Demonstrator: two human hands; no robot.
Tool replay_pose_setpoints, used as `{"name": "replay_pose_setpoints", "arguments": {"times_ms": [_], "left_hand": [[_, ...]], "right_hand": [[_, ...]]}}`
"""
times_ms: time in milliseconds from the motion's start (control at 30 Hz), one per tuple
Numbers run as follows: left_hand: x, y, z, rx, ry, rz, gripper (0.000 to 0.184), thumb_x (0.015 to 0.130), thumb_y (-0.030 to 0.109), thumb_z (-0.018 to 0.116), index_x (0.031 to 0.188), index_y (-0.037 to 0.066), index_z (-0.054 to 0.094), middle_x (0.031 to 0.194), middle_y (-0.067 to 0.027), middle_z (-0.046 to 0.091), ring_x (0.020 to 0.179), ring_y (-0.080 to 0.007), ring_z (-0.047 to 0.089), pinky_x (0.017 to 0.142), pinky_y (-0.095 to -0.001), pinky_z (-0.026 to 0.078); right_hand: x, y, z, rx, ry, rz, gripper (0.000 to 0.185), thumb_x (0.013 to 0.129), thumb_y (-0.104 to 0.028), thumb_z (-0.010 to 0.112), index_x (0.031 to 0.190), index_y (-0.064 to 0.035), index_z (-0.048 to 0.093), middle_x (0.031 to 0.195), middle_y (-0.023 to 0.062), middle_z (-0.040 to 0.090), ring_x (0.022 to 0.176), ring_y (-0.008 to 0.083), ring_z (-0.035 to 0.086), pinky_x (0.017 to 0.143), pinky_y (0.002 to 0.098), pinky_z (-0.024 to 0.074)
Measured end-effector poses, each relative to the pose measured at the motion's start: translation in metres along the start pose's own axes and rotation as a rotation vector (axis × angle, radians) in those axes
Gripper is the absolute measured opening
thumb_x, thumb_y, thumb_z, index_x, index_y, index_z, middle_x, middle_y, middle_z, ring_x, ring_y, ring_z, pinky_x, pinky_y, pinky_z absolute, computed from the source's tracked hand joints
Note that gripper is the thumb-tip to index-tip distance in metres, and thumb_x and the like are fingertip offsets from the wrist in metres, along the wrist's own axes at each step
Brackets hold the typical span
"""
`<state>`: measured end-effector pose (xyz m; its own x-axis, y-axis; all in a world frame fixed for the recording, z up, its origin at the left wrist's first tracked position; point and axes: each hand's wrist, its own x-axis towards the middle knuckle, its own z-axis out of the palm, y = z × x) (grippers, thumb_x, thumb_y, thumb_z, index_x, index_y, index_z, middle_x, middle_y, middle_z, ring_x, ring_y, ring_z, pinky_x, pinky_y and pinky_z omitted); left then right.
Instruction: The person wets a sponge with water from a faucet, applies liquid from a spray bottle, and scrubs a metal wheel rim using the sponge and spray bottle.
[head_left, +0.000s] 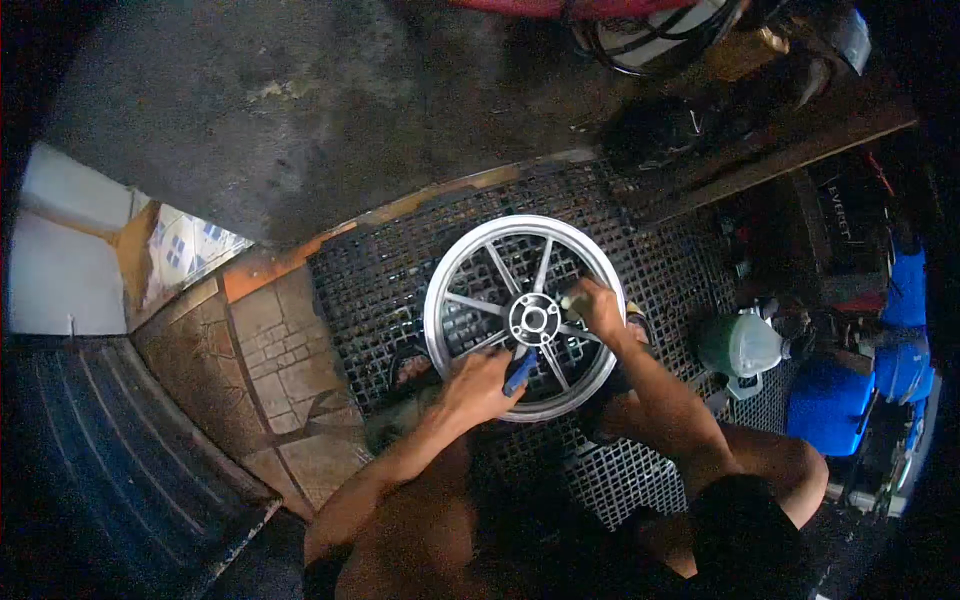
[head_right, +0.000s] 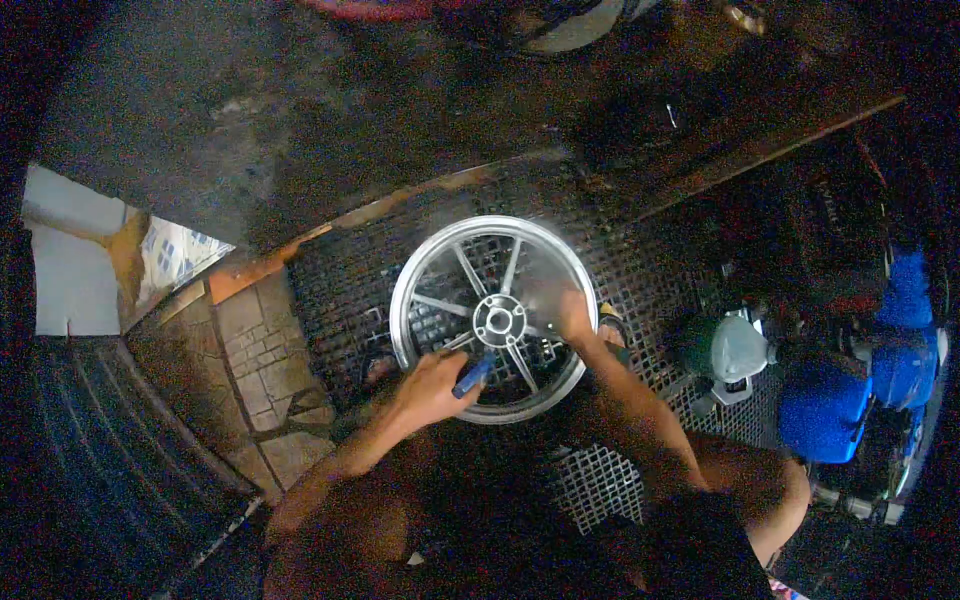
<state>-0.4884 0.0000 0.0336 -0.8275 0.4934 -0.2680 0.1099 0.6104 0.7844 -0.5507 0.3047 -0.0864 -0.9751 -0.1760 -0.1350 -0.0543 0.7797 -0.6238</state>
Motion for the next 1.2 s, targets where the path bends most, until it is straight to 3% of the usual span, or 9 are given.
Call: {"name": "replay_pose_setpoints", "arguments": {"times_ms": [133,233,333,500,600,667,900,1033,1200], "left_hand": [[-0.005,-0.005,0.012,0.006,-0.011,0.025,0.045,0.081,0.033,0.071,0.11,0.0,0.061,0.104,-0.025,0.063,0.104,-0.044,0.058,0.092,-0.0514,0.047],[-0.003,-0.015,0.023,0.02,-0.083,0.029,0.045,0.083,0.034,0.069,0.111,0.0,0.06,0.105,-0.0257,0.062,0.104,-0.044,0.058,0.092,-0.0512,0.046],[-0.002,-0.02,0.034,0.012,-0.03,0.074,0.044,0.082,0.034,0.069,0.108,-0.001,0.061,0.104,-0.026,0.062,0.102,-0.0441,0.058,0.091,-0.0512,0.047],[-0.007,-0.012,0.019,0.012,-0.014,0.093,0.04,0.082,0.033,0.069,0.103,0.0,0.062,0.099,-0.0261,0.063,0.096,-0.0457,0.06,0.087,-0.0524,0.048],[-0.01,-0.012,0.01,0.004,-0.107,0.01,0.033,0.078,0.022,0.07,0.099,-0.002,0.062,0.099,-0.0256,0.062,0.093,-0.0442,0.061,0.084,-0.0502,0.05],[-0.012,-0.019,0.02,0.057,-0.012,0.048,0.033,0.08,0.026,0.068,0.098,-0.002,0.062,0.098,-0.0252,0.063,0.096,-0.045,0.06,0.086,-0.0512,0.049],[-0.019,-0.036,0.028,0.048,-0.1,0.004,0.033,0.081,0.03,0.068,0.094,0.0,0.063,0.091,-0.0246,0.065,0.089,-0.0455,0.061,0.085,-0.0526,0.048],[-0.022,-0.029,0.017,0.014,-0.077,0.025,0.033,0.08,0.032,0.069,0.092,0.001,0.064,0.083,-0.0221,0.065,0.081,-0.0439,0.063,0.081,-0.0511,0.049],[-0.027,-0.049,0.022,0.035,-0.003,0.057,0.034,0.08,0.031,0.069,0.091,0.0,0.064,0.082,-0.0218,0.065,0.078,-0.0439,0.063,0.076,-0.0496,0.052]], "right_hand": [[-0.038,-0.012,0.015,0.034,0.151,-0.217,0.023,0.073,-0.005,0.076,0.093,-0.0033,0.065,0.09,0.0161,0.064,0.084,0.0331,0.064,0.076,0.038,0.0513],[-0.054,-0.006,-0.002,0.041,0.032,0.105,0.022,0.073,-0.007,0.077,0.092,-0.0033,0.066,0.088,0.0159,0.064,0.082,0.033,0.063,0.071,0.0422,0.0494],[-0.051,-0.023,-0.001,-0.061,0.027,-0.088,0.022,0.072,-0.006,0.076,0.092,-0.0037,0.066,0.09,0.0149,0.065,0.085,0.0329,0.064,0.076,0.042,0.0503],[-0.081,-0.025,0.026,-0.076,-0.117,0.061,0.026,0.073,-0.003,0.074,0.099,-0.0036,0.067,0.101,0.0169,0.067,0.097,0.0347,0.064,0.085,0.0415,0.0509],[-0.092,-0.04,0.042,0.162,0.238,0.314,0.027,0.076,-0.004,0.073,0.102,-0.0038,0.067,0.102,0.0183,0.066,0.098,0.0346,0.064,0.085,0.0404,0.051],[-0.09,-0.058,0.056,0.074,0.311,0.073,0.027,0.075,-0.001,0.073,0.102,-0.003,0.066,0.102,0.0198,0.065,0.095,0.0348,0.065,0.081,0.0401,0.0518],[-0.088,-0.086,0.044,-0.018,-0.042,0.264,0.031,0.087,-0.017,0.061,0.113,-0.0006,0.066,0.113,0.0265,0.063,0.106,0.0424,0.061,0.088,0.0449,0.0504],[-0.106,-0.083,0.043,-0.111,0.158,-0.029,0.02,0.078,-0.015,0.073,0.093,-0.0016,0.068,0.085,0.0245,0.063,0.081,0.0433,0.062,0.072,0.0488,0.0501],[-0.111,-0.08,0.051,0.028,0.159,0.201,0.028,0.075,-0.009,0.072,0.1,-0.0033,0.061,0.086,0.0242,0.063,0.082,0.0438,0.063,0.071,0.0459,0.0502]]}}
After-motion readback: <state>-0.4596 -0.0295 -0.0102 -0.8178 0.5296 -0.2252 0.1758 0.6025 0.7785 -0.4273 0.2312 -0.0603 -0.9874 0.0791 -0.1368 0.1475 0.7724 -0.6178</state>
